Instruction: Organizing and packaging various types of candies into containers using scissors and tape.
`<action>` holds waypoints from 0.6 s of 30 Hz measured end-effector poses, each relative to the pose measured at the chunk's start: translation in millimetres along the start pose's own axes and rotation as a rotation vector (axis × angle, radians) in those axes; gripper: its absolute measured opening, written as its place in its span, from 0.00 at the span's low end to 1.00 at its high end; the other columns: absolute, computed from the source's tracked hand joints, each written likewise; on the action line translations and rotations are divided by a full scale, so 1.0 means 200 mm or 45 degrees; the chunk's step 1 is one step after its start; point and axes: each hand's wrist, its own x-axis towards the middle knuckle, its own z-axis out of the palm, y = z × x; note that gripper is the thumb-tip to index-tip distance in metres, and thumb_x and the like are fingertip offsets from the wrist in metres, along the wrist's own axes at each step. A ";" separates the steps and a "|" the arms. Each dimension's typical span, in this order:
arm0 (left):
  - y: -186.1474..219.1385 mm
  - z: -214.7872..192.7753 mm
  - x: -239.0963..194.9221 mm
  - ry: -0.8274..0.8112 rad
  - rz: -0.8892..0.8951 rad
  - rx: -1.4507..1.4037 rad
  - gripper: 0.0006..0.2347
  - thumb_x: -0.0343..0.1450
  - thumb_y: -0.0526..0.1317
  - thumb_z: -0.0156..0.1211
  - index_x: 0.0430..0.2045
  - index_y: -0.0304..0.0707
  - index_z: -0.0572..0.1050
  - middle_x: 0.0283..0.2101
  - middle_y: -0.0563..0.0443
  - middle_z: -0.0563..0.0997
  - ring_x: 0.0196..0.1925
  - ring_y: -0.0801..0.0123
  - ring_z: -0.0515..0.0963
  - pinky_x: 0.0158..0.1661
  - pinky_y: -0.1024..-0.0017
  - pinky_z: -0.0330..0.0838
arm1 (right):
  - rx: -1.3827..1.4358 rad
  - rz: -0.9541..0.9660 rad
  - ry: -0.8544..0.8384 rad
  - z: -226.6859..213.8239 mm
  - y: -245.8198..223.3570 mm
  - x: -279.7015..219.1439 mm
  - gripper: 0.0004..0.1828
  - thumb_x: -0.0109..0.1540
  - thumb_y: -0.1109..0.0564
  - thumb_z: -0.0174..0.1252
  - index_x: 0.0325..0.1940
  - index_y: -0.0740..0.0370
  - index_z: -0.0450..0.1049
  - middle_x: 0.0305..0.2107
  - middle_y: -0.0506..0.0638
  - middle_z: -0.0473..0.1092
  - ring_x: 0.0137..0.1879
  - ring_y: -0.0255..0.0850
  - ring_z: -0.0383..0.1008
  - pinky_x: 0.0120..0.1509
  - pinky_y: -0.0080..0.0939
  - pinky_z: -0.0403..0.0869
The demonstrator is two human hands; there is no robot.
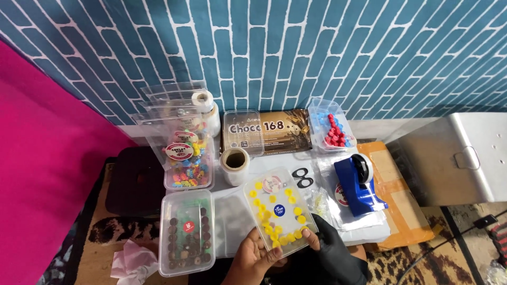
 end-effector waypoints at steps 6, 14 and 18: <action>0.01 -0.07 -0.06 0.226 -0.300 0.106 0.36 0.61 0.44 0.73 0.66 0.35 0.66 0.40 0.35 0.86 0.37 0.57 0.90 0.43 0.65 0.87 | 0.441 -0.036 -0.068 0.01 -0.09 0.07 0.34 0.57 0.47 0.58 0.64 0.68 0.75 0.53 0.60 0.82 0.54 0.51 0.83 0.53 0.48 0.82; -0.07 -0.16 -0.11 -0.014 -0.489 0.556 0.23 0.64 0.41 0.76 0.53 0.46 0.76 0.47 0.52 0.90 0.45 0.76 0.90 0.51 0.82 0.79 | 0.454 -0.328 0.068 -0.10 -0.26 0.55 0.33 0.62 0.37 0.54 0.41 0.76 0.77 0.28 0.63 0.77 0.32 0.49 0.79 0.38 0.46 0.80; -0.09 -0.20 -0.14 -0.140 -0.508 0.587 0.28 0.63 0.47 0.73 0.59 0.44 0.73 0.52 0.52 0.86 0.47 0.78 0.87 0.56 0.84 0.78 | 0.322 -0.310 0.154 -0.08 -0.38 0.75 0.32 0.65 0.35 0.52 0.45 0.70 0.79 0.32 0.57 0.79 0.31 0.37 0.66 0.36 0.36 0.67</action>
